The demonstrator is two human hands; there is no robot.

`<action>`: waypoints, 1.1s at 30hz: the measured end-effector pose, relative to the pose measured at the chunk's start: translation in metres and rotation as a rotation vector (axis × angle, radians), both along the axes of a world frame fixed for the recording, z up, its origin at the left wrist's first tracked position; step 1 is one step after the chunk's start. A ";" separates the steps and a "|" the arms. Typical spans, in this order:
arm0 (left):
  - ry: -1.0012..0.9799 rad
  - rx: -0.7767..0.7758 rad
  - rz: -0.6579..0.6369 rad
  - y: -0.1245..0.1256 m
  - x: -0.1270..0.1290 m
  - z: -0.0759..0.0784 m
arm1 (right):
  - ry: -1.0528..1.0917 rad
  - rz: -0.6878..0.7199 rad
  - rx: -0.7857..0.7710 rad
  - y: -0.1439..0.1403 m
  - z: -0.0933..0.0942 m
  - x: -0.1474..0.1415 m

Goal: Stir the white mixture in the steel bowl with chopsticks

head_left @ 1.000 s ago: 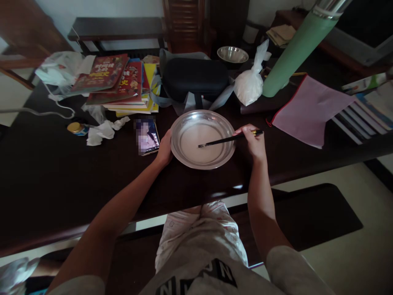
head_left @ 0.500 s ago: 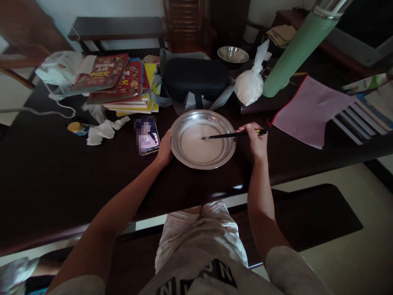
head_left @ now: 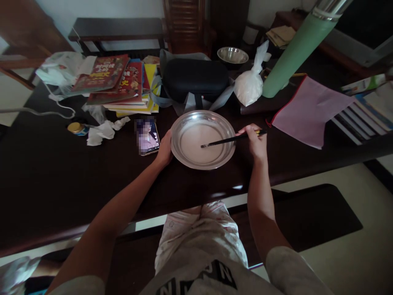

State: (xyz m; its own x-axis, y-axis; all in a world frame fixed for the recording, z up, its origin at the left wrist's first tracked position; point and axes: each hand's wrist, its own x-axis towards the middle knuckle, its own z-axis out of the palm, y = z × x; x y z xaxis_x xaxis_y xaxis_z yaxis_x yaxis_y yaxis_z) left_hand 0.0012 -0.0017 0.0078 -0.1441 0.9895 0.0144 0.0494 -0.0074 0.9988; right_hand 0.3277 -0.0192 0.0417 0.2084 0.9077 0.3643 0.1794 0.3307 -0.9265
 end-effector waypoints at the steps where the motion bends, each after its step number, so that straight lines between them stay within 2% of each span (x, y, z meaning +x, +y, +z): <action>1: -0.008 -0.002 -0.004 -0.001 0.000 0.001 | -0.024 0.034 -0.004 0.000 0.001 -0.001; 3: -0.046 -0.013 -0.007 -0.002 0.001 0.003 | -0.055 0.057 0.005 -0.001 0.001 -0.001; 8: -0.020 -0.006 0.015 0.000 0.000 0.001 | 0.036 -0.050 0.025 -0.001 0.001 0.000; 13: -0.081 0.012 0.000 0.004 0.000 -0.010 | -0.073 0.052 -0.003 -0.002 0.002 -0.001; 17: -0.071 0.015 -0.049 0.006 -0.003 -0.014 | 0.002 -0.035 0.021 -0.001 0.000 0.001; 23: -0.046 0.027 -0.021 0.005 -0.005 -0.012 | -0.056 0.067 -0.001 -0.002 0.001 0.000; 28: 0.023 0.084 -0.018 0.004 -0.005 -0.010 | 0.016 -0.019 0.018 -0.002 0.001 0.000; 33: -0.131 -0.010 0.003 0.006 -0.002 -0.012 | -0.055 0.077 0.018 -0.001 0.000 0.000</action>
State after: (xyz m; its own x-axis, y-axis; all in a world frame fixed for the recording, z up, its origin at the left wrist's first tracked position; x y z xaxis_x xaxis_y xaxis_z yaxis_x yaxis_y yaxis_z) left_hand -0.0007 0.0038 -0.0046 -0.1468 0.9891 -0.0145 -0.0815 0.0025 0.9967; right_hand 0.3275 -0.0205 0.0420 0.1177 0.9134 0.3898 0.2035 0.3620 -0.9097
